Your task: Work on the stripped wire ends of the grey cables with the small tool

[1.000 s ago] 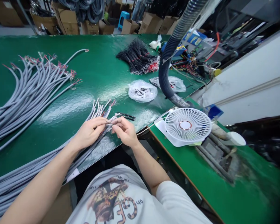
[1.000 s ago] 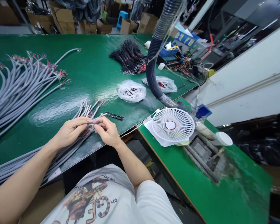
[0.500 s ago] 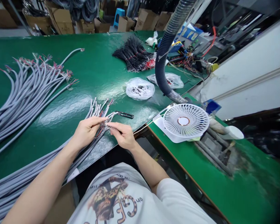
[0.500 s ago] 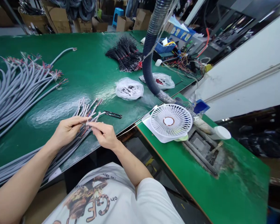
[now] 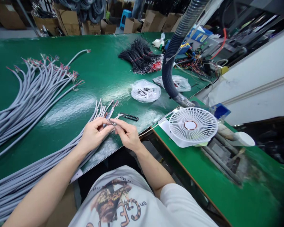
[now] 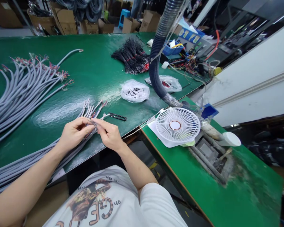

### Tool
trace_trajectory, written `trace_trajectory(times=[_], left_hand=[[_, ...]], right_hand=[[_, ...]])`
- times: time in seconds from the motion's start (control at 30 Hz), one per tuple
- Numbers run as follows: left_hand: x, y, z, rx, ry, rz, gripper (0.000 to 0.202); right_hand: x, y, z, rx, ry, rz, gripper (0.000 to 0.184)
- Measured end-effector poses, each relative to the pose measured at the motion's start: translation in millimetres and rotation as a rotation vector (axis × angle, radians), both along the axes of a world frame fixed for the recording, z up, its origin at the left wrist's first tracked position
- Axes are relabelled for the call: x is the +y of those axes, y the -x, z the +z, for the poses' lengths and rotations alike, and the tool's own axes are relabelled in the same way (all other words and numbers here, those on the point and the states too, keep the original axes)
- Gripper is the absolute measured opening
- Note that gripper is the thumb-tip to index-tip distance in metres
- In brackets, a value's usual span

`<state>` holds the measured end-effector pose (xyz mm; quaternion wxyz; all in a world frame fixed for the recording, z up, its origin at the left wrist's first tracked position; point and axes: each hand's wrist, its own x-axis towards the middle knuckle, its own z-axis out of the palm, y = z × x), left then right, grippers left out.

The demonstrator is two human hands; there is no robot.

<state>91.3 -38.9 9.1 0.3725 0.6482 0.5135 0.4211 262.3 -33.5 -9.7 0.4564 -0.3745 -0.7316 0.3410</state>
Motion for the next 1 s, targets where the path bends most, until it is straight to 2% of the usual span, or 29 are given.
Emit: trace_trajectory(times=[0.1, 0.2, 0.4, 0.5, 0.57, 0.63, 0.7, 0.8, 0.9, 1.0], left_hand=[[0, -1, -3.6, -0.09, 0.122, 0.004, 0.022], [2, -1, -3.0, -0.166, 0.169, -0.045, 0.023], [3, -1, -0.2, -0.039, 0.155, -0.066, 0.027], [2, -1, -0.2, -0.018, 0.136, -0.138, 0.024], [2, -1, -0.4, -0.051, 0.174, -0.179, 0.023], [3, -1, -0.5, -0.135, 0.248, -0.161, 0.024], [7, 0, -0.1, -0.24, 0.331, -0.096, 0.026], [13, 3, 1.9, -0.366, 0.415, -0.013, 0.03], [16, 7, 4.4, -0.453, 0.45, 0.011, 0.03], [15, 9, 5.5, -0.459, 0.466, -0.007, 0.032]], right_hand=[[0, 0, 1.9, -0.047, -0.01, -0.019, 0.033], [2, 1, 2.4, -0.093, -0.045, -0.061, 0.034], [11, 6, -0.1, -0.097, -0.099, -0.096, 0.034], [24, 0, -1.6, 0.041, 0.031, -0.165, 0.032], [33, -8, -0.1, 0.211, 0.158, -0.24, 0.031], [38, -17, 4.0, 0.354, 0.237, -0.258, 0.032], [35, -24, 9.3, 0.383, 0.27, -0.2, 0.032], [21, -27, 14.1, 0.25, 0.298, -0.051, 0.032], [7, -24, 13.1, 0.086, 0.258, 0.051, 0.032], [1, -17, 10.8, 0.009, 0.219, 0.067, 0.033]])
